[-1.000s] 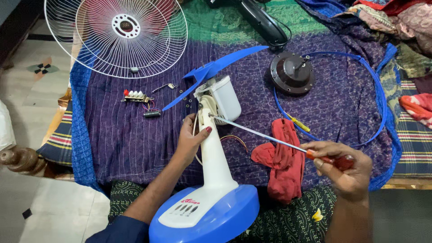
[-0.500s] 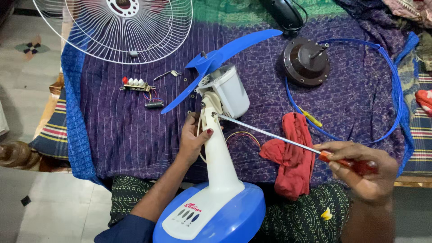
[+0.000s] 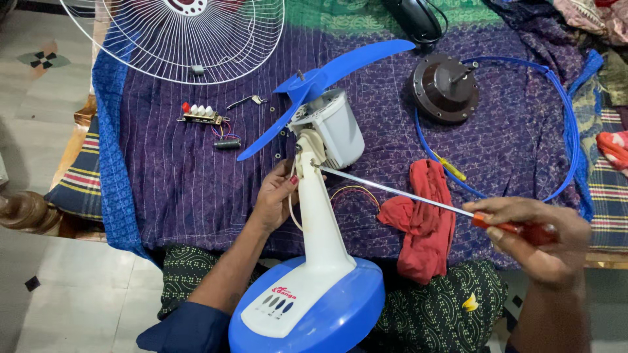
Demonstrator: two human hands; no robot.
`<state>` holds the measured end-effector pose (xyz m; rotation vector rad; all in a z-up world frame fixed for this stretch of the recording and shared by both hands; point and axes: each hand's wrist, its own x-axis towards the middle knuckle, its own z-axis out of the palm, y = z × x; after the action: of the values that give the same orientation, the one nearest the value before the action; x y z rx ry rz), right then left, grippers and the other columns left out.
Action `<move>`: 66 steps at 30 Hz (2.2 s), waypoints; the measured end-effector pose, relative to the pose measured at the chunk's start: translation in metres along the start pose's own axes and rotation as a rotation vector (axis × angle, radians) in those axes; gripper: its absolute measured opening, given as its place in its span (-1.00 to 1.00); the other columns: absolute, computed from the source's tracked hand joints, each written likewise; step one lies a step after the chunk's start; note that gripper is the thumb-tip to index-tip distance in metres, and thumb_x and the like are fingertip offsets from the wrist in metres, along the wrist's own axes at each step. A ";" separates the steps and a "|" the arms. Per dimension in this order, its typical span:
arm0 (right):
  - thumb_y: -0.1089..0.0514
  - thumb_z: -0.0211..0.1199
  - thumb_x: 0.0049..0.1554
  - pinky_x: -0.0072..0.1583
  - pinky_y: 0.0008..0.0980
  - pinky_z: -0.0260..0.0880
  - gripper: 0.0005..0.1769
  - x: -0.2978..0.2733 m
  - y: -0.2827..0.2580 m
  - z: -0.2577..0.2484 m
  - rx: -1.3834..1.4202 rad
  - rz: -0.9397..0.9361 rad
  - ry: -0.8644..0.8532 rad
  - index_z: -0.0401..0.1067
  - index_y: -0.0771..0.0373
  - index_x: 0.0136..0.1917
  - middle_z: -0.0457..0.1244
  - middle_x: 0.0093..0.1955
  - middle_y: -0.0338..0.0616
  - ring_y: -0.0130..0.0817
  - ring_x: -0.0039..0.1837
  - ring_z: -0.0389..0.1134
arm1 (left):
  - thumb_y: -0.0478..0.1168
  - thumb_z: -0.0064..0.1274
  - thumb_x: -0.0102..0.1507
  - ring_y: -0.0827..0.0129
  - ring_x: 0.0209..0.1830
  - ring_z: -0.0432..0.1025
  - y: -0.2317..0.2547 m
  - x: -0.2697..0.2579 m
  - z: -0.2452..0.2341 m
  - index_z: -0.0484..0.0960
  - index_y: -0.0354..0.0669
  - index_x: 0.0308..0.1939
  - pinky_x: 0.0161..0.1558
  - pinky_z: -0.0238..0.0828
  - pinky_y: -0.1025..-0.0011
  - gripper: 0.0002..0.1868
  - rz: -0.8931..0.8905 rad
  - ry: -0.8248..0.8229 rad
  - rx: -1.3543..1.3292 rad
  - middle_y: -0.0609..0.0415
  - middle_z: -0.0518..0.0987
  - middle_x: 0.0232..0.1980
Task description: The person disassembles a blue and white electric fan by removing the front grill, unscrewing the blade nut, and detaching the blades. They then wipe the grill with a red cloth and set the components aside.
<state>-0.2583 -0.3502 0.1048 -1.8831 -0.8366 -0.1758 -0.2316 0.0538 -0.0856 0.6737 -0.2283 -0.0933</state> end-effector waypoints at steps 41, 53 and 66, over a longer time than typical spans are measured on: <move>0.28 0.22 0.16 -0.04 -0.35 0.56 -0.91 0.097 -0.031 -0.004 -0.408 -0.341 -0.218 0.42 0.33 -0.19 0.39 -0.08 0.10 -0.23 -0.03 0.50 | -0.29 0.29 0.24 0.25 0.10 0.58 -0.022 0.007 -0.049 0.48 -0.22 0.22 0.15 0.59 0.25 -0.50 -0.011 0.083 -0.100 -0.06 0.64 0.12; -0.42 0.06 0.15 -0.21 -0.27 0.45 -0.31 0.148 -0.044 -0.020 -0.667 -0.699 -0.525 0.39 0.32 -0.10 0.32 -0.16 0.03 -0.18 -0.21 0.41 | -0.30 0.23 0.26 0.17 0.07 0.60 -0.028 0.004 -0.056 0.49 -0.32 0.25 0.12 0.60 0.22 -0.51 0.012 0.150 -0.083 -0.12 0.65 0.10; -0.41 0.06 0.20 -0.30 -0.09 0.50 -0.40 0.158 -0.059 -0.003 -0.682 -0.903 -1.196 0.31 0.16 -0.26 0.23 -0.37 -0.14 -0.18 -0.35 0.39 | -0.22 0.20 0.27 0.08 0.14 0.57 -0.008 -0.002 -0.042 0.47 -0.39 0.29 0.19 0.57 0.17 -0.45 -0.060 0.109 -0.019 -0.21 0.63 0.15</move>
<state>-0.1764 -0.2642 0.2248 -1.9758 -2.7003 0.1879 -0.2240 0.0737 -0.1229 0.6651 -0.1020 -0.1156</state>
